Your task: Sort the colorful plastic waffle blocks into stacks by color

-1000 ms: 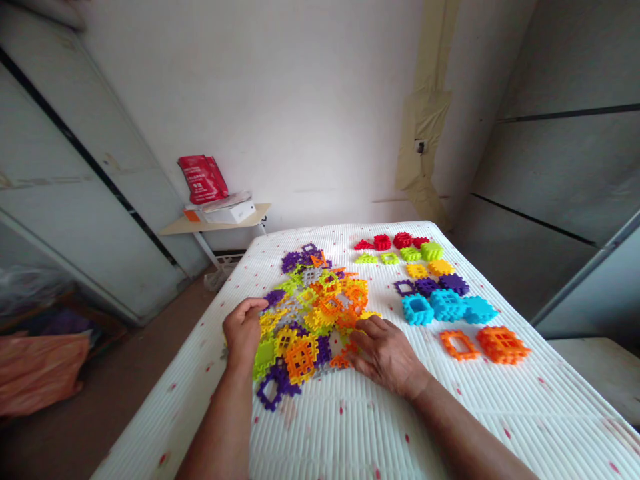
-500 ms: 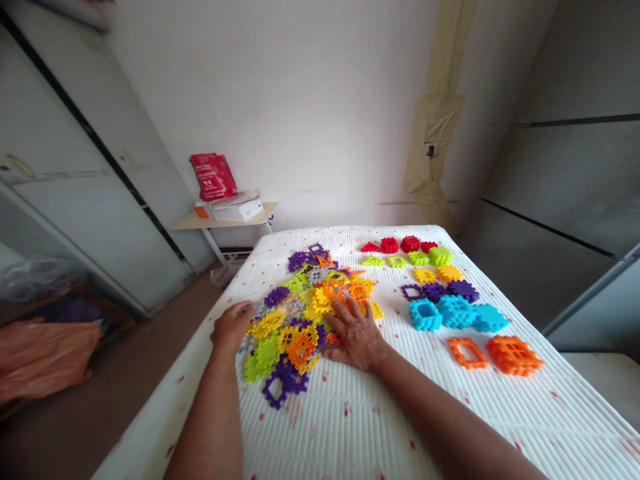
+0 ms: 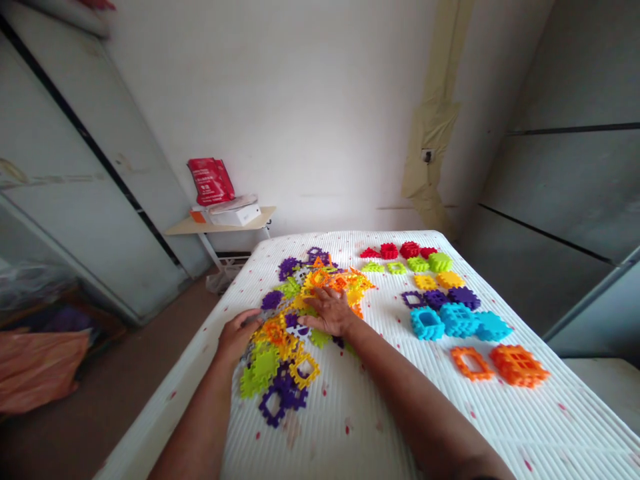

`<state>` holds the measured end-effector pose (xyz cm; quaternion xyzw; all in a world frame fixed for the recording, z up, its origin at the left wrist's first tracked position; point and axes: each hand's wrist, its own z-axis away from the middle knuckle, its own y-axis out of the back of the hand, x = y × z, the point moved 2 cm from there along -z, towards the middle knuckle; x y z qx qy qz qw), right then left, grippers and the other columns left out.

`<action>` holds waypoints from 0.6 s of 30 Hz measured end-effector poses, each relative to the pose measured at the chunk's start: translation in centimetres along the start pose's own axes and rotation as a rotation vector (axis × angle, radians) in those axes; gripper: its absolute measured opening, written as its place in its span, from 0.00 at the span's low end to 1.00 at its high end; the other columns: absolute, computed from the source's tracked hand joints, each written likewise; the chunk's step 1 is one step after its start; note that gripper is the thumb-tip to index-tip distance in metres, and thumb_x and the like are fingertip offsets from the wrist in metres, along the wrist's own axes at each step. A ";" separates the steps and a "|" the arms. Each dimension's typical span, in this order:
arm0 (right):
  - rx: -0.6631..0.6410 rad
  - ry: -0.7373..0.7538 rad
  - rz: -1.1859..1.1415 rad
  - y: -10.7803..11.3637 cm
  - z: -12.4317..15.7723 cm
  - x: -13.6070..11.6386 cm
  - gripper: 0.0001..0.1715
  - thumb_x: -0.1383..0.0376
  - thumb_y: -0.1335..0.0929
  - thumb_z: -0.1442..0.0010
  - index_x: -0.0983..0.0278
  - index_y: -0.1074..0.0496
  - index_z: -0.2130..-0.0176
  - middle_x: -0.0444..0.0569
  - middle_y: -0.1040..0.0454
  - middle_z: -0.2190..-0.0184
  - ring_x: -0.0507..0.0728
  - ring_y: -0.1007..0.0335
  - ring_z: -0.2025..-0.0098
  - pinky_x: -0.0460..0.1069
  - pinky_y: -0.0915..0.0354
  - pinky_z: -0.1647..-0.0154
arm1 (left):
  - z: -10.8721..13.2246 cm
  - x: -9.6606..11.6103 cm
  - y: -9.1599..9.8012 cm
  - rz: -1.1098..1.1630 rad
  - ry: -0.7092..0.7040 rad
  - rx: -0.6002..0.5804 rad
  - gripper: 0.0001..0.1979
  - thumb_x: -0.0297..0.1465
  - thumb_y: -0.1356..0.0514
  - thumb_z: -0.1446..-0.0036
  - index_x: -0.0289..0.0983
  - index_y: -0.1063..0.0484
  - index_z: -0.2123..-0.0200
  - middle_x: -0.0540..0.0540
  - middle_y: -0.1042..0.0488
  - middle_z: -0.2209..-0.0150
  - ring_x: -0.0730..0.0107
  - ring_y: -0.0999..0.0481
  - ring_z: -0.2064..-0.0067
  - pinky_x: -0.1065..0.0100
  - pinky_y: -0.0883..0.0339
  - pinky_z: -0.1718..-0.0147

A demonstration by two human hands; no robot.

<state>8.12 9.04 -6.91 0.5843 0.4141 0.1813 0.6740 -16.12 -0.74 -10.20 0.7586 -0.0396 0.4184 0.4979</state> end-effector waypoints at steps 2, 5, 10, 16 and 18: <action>-0.019 0.006 -0.030 0.2 -0.9 -0.6 0.39 0.38 0.44 0.41 0.52 0.42 0.38 0.53 0.51 0.34 0.71 0.59 0.34 0.75 0.62 0.42 | 0.0 0.0 0.0 0.107 -0.001 -0.037 0.17 0.34 0.41 0.53 0.41 0.24 0.58 0.50 0.20 0.64 0.65 0.23 0.60 0.67 0.31 0.60; -0.051 0.056 -0.073 0.2 -1.6 -2.0 0.42 0.37 0.42 0.44 0.54 0.41 0.39 0.54 0.50 0.34 0.71 0.58 0.34 0.75 0.59 0.42 | 0.0 0.1 0.0 0.262 0.002 -0.079 0.19 0.31 0.41 0.54 0.38 0.25 0.56 0.47 0.21 0.58 0.65 0.23 0.56 0.67 0.31 0.56; 0.006 0.231 -0.134 -0.4 -1.5 -4.1 0.40 0.39 0.39 0.44 0.56 0.38 0.40 0.53 0.45 0.36 0.67 0.52 0.36 0.69 0.56 0.39 | 0.0 0.0 -0.2 0.434 0.012 -0.108 0.20 0.33 0.43 0.53 0.36 0.26 0.55 0.44 0.22 0.54 0.62 0.24 0.52 0.64 0.33 0.52; 0.407 0.204 -0.241 1.5 -0.8 -0.7 0.25 0.53 0.43 0.34 0.64 0.28 0.51 0.53 0.28 0.50 0.57 0.34 0.47 0.52 0.40 0.45 | -0.4 -0.3 -0.2 0.506 0.015 -0.139 0.23 0.39 0.41 0.55 0.33 0.26 0.56 0.40 0.22 0.56 0.60 0.24 0.53 0.63 0.33 0.52; 0.516 0.051 -0.215 2.3 -0.5 1.7 0.20 0.57 0.41 0.35 0.65 0.27 0.54 0.53 0.25 0.54 0.57 0.30 0.52 0.51 0.37 0.49 | -0.6 -0.3 -0.1 0.492 0.006 -0.161 0.24 0.40 0.38 0.58 0.34 0.25 0.57 0.40 0.22 0.57 0.59 0.24 0.54 0.62 0.32 0.53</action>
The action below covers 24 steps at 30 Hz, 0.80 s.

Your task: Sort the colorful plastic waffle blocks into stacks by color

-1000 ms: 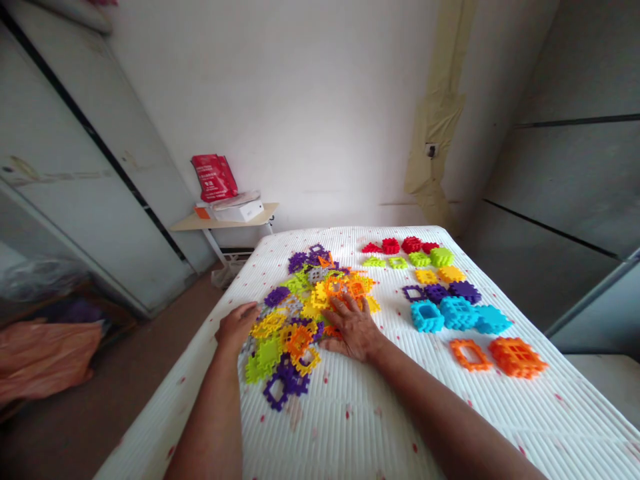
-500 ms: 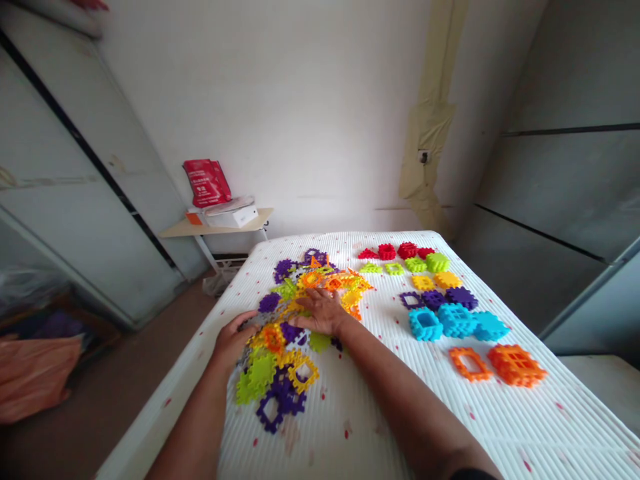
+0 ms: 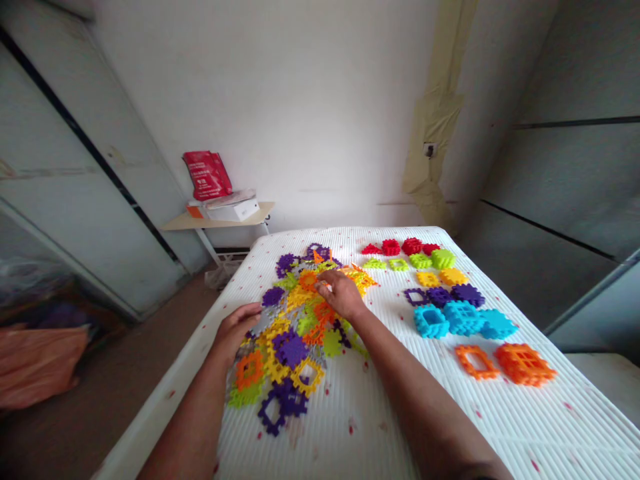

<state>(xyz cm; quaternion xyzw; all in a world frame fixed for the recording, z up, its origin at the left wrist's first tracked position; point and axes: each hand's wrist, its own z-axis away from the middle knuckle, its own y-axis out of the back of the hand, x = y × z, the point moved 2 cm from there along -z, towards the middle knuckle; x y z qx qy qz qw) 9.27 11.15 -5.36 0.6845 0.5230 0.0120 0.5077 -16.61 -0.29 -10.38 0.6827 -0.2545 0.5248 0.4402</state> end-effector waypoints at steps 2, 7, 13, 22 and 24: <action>0.043 -0.129 0.108 1.0 0.1 2.0 0.16 0.61 0.39 0.37 0.64 0.27 0.55 0.52 0.25 0.55 0.57 0.29 0.54 0.51 0.35 0.51 | -0.2 0.0 0.0 -0.031 -0.003 -0.030 0.27 0.39 0.34 0.62 0.34 0.25 0.57 0.40 0.22 0.57 0.57 0.24 0.55 0.60 0.33 0.53; 0.009 -0.270 0.285 1.1 0.9 4.4 0.18 0.63 0.36 0.40 0.62 0.28 0.50 0.54 0.28 0.49 0.61 0.35 0.47 0.56 0.38 0.48 | -0.5 0.0 0.1 -0.101 -0.027 -0.097 0.31 0.38 0.32 0.67 0.36 0.25 0.55 0.40 0.24 0.53 0.55 0.26 0.52 0.59 0.35 0.51; -0.141 -0.329 0.497 -0.8 0.9 3.7 0.31 0.49 0.39 0.39 0.58 0.39 0.41 0.54 0.40 0.39 0.66 0.50 0.38 0.67 0.49 0.44 | -0.2 0.6 0.5 -0.099 -0.042 -0.079 0.24 0.38 0.35 0.64 0.35 0.23 0.60 0.42 0.22 0.59 0.57 0.25 0.57 0.60 0.35 0.54; -0.333 -0.073 0.469 -3.7 -3.3 1.3 0.31 0.47 0.47 0.35 0.57 0.39 0.41 0.52 0.38 0.40 0.63 0.51 0.37 0.67 0.60 0.39 | -0.2 0.6 0.6 -0.048 0.000 -0.098 0.21 0.38 0.39 0.62 0.34 0.22 0.63 0.45 0.22 0.69 0.64 0.26 0.67 0.65 0.33 0.65; -0.374 -0.069 0.451 -4.7 -4.2 0.9 0.33 0.45 0.47 0.36 0.58 0.40 0.40 0.53 0.36 0.42 0.64 0.49 0.39 0.69 0.60 0.40 | -0.2 0.6 0.7 -0.042 0.011 -0.116 0.21 0.38 0.39 0.62 0.34 0.22 0.63 0.45 0.22 0.69 0.63 0.26 0.67 0.65 0.33 0.64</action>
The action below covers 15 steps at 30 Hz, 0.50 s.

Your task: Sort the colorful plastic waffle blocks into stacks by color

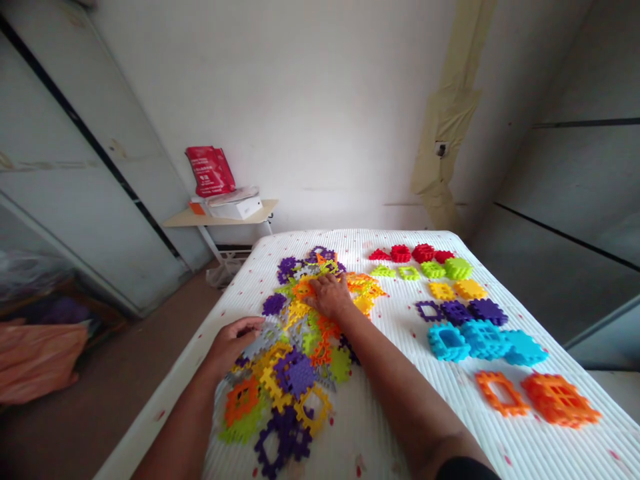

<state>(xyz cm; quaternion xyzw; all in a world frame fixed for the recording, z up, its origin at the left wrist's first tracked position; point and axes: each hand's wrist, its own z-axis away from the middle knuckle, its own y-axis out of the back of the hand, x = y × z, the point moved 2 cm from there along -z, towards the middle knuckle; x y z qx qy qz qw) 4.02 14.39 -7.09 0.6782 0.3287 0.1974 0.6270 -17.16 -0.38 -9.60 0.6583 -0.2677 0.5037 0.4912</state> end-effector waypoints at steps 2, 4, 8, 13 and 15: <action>-0.032 -0.003 -0.009 -0.3 -1.1 -0.9 0.36 0.42 0.47 0.38 0.57 0.41 0.39 0.55 0.37 0.41 0.66 0.49 0.39 0.71 0.59 0.41 | 0.0 0.0 0.1 0.005 0.014 -0.018 0.20 0.38 0.38 0.61 0.34 0.22 0.63 0.45 0.22 0.69 0.63 0.25 0.66 0.65 0.33 0.63; -0.065 0.010 -0.017 -0.7 -1.9 -1.8 0.38 0.41 0.47 0.39 0.56 0.43 0.38 0.56 0.40 0.39 0.68 0.50 0.39 0.74 0.59 0.43 | 0.0 0.0 0.2 0.007 0.029 -0.031 0.20 0.39 0.38 0.60 0.34 0.22 0.63 0.45 0.22 0.68 0.63 0.25 0.66 0.65 0.33 0.64; -0.121 0.081 -0.024 -1.2 -2.4 -3.6 0.41 0.39 0.46 0.41 0.55 0.46 0.37 0.56 0.45 0.37 0.70 0.52 0.38 0.76 0.62 0.43 | 0.1 -0.1 0.2 0.011 0.052 -0.050 0.19 0.39 0.38 0.59 0.35 0.22 0.64 0.45 0.21 0.67 0.62 0.24 0.65 0.65 0.33 0.64; -0.163 0.202 -0.052 -0.2 -0.8 -5.3 0.42 0.38 0.43 0.43 0.56 0.44 0.37 0.53 0.40 0.39 0.71 0.54 0.37 0.73 0.64 0.41 | 0.1 -0.3 0.3 0.060 0.067 -0.070 0.18 0.39 0.37 0.59 0.36 0.22 0.65 0.45 0.20 0.64 0.61 0.24 0.61 0.66 0.34 0.60; -0.170 0.278 -0.088 0.5 0.3 -5.6 0.40 0.40 0.41 0.43 0.56 0.42 0.38 0.53 0.35 0.42 0.69 0.50 0.38 0.72 0.63 0.40 | 0.1 -0.5 0.3 0.067 0.070 -0.066 0.18 0.39 0.37 0.59 0.36 0.22 0.65 0.46 0.21 0.66 0.63 0.24 0.64 0.67 0.34 0.63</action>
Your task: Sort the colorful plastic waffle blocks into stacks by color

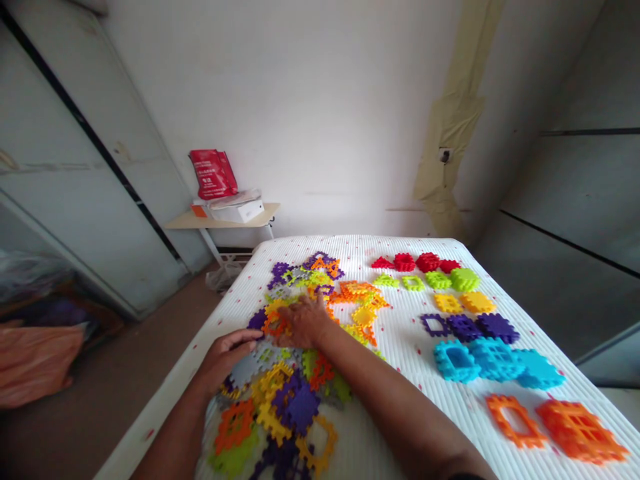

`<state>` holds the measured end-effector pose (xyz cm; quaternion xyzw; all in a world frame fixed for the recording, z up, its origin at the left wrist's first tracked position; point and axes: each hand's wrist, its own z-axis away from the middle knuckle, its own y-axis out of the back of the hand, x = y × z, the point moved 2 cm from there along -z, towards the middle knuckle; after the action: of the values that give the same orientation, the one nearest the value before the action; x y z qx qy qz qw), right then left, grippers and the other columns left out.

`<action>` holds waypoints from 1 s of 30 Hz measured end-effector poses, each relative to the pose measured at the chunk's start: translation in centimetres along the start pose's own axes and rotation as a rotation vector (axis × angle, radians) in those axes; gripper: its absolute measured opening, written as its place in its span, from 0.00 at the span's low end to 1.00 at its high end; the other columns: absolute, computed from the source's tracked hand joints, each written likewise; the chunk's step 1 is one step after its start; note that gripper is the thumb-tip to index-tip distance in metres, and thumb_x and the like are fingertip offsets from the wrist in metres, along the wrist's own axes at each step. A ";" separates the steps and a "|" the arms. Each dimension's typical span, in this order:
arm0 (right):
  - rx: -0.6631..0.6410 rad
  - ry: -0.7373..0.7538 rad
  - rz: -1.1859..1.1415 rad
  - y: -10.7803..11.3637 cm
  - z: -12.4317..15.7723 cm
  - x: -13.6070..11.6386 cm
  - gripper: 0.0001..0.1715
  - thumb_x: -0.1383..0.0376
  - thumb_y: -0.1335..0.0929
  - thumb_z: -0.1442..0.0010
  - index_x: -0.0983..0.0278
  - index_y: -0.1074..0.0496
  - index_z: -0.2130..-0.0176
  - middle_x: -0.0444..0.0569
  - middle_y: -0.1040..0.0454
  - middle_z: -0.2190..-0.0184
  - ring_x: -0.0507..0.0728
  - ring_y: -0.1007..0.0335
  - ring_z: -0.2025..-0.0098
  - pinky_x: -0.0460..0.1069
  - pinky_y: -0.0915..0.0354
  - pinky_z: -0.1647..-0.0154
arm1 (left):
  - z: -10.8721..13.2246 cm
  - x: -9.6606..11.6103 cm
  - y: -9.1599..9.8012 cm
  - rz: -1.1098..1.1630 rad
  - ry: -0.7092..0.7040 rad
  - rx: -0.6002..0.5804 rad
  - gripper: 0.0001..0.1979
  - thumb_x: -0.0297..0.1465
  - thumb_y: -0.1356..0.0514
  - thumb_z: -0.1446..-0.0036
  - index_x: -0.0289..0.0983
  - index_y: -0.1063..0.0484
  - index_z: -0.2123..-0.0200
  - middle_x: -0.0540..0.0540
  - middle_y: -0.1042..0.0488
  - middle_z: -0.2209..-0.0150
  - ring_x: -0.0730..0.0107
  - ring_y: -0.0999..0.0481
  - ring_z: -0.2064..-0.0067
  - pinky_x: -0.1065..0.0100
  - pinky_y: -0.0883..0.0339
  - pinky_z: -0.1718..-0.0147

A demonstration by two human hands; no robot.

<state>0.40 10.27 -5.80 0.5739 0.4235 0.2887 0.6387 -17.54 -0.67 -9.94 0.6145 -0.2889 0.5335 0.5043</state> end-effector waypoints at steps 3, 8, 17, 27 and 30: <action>0.021 0.088 -0.022 0.6 2.0 -0.5 0.34 0.44 0.39 0.41 0.57 0.37 0.42 0.53 0.30 0.48 0.66 0.43 0.42 0.70 0.60 0.40 | 0.0 -0.2 0.0 0.005 0.012 0.005 0.19 0.39 0.37 0.60 0.35 0.22 0.64 0.48 0.22 0.72 0.67 0.27 0.72 0.69 0.36 0.72; 0.040 0.056 0.034 0.7 5.4 0.4 0.23 0.50 0.40 0.37 0.61 0.30 0.52 0.54 0.28 0.51 0.64 0.41 0.44 0.69 0.55 0.42 | -0.1 -0.4 -0.2 -0.001 -0.004 0.053 0.20 0.40 0.37 0.59 0.34 0.23 0.64 0.48 0.24 0.75 0.70 0.30 0.76 0.70 0.38 0.76; 0.132 0.104 -0.018 0.9 10.3 -1.2 0.23 0.52 0.38 0.37 0.60 0.31 0.48 0.55 0.32 0.45 0.63 0.42 0.42 0.64 0.58 0.39 | 0.6 0.2 -0.2 -0.083 -0.079 0.116 0.20 0.43 0.41 0.54 0.34 0.23 0.63 0.44 0.22 0.68 0.63 0.25 0.67 0.66 0.33 0.67; 0.117 0.338 -0.010 -3.1 14.2 -4.3 0.36 0.47 0.41 0.37 0.56 0.48 0.35 0.54 0.45 0.36 0.65 0.52 0.36 0.67 0.61 0.38 | 2.8 2.2 -0.7 -0.277 -0.239 -0.054 0.17 0.30 0.34 0.66 0.42 0.20 0.67 0.44 0.24 0.59 0.54 0.29 0.52 0.58 0.41 0.48; 0.190 0.231 0.042 -3.4 15.1 -2.8 0.33 0.49 0.40 0.37 0.56 0.44 0.37 0.54 0.42 0.37 0.65 0.49 0.37 0.66 0.60 0.38 | 2.5 1.7 -0.9 -0.281 -0.247 -0.027 0.15 0.29 0.36 0.65 0.41 0.20 0.68 0.44 0.24 0.61 0.55 0.28 0.54 0.58 0.40 0.49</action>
<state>11.80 -0.09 -8.82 0.6035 0.5075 0.3245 0.5224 -15.40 -2.40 -8.38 0.7029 -0.2672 0.3743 0.5425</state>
